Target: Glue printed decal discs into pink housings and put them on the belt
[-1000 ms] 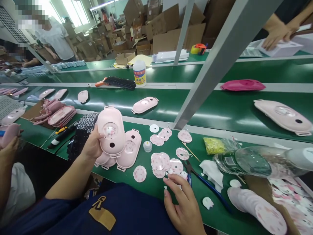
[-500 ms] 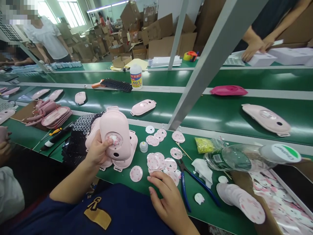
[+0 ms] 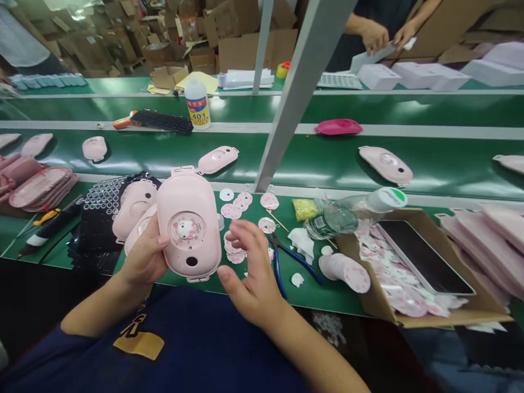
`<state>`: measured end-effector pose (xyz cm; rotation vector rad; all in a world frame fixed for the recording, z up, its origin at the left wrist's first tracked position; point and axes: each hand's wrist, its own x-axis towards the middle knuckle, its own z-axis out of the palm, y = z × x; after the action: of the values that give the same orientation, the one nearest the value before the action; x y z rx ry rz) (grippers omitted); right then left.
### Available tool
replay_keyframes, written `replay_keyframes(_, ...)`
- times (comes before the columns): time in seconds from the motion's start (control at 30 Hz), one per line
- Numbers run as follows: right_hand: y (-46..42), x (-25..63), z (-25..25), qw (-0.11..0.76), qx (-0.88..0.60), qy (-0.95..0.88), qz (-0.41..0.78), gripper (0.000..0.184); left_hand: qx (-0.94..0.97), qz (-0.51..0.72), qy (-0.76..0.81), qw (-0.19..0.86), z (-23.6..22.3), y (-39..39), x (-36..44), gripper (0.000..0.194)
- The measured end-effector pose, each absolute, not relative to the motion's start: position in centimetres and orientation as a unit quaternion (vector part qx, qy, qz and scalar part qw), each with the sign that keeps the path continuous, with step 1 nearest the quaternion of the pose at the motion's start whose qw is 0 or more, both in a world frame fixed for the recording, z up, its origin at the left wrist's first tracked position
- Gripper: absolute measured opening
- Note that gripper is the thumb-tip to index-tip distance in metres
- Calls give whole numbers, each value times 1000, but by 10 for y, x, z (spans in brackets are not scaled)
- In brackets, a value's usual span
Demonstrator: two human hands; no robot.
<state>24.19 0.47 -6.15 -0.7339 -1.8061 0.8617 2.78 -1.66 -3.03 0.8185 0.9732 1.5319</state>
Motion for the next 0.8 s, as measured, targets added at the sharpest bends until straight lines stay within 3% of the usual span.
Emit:
replay_keyframes(0.13, 11, 220, -53, 430, -300, -700, 485, 76, 374, 622, 382, 571, -28, -28, 38, 64)
replay_keyframes(0.33, 9, 207, -58, 430, -311, -666, 524, 70, 375, 605, 404, 574, -36, -38, 39, 77)
replay_keyframes(0.8, 5, 208, -55, 428, -323, -604, 590, 65, 367, 596, 423, 576, -40, -36, 40, 80)
